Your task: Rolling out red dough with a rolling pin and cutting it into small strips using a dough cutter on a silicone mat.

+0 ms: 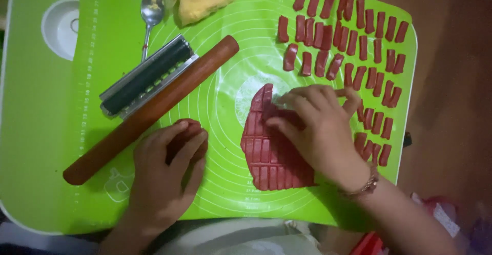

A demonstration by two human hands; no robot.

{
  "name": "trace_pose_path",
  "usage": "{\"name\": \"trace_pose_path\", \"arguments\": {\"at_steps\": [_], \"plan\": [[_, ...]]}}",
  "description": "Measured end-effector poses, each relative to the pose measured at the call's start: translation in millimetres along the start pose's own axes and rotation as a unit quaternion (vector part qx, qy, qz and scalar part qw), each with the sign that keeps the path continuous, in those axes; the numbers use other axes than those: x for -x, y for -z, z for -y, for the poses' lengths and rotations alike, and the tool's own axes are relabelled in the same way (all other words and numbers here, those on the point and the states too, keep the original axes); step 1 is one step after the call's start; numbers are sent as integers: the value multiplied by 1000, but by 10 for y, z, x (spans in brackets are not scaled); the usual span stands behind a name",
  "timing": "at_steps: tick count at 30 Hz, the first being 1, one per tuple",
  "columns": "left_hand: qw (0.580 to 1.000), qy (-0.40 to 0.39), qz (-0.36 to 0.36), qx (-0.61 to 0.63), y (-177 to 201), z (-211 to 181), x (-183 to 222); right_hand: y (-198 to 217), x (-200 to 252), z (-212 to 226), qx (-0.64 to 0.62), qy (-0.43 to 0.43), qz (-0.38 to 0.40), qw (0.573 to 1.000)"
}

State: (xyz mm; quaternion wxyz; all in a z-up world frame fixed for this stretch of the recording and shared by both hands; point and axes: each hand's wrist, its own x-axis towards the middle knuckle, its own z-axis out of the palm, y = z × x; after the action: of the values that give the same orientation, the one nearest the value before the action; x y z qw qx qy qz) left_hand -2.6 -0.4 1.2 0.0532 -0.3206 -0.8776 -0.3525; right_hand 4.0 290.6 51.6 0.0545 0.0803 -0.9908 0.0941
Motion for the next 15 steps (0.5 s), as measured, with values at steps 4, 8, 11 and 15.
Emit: {"name": "trace_pose_path", "arguments": {"at_steps": [4,8,11,15], "plan": [[1000,-5,1,9,28,-6,-65,-93,8,63,-17,-10,39,999],[1000,5,3,-7,6,11,-4,-111,-19,42,-23,-7,37,999],[1000,8,3,11,16,6,-23,-60,-65,29,-35,-1,24,999],[1000,-3,4,9,6,26,-30,4,-180,-13,-94,-5,29,995]]}}
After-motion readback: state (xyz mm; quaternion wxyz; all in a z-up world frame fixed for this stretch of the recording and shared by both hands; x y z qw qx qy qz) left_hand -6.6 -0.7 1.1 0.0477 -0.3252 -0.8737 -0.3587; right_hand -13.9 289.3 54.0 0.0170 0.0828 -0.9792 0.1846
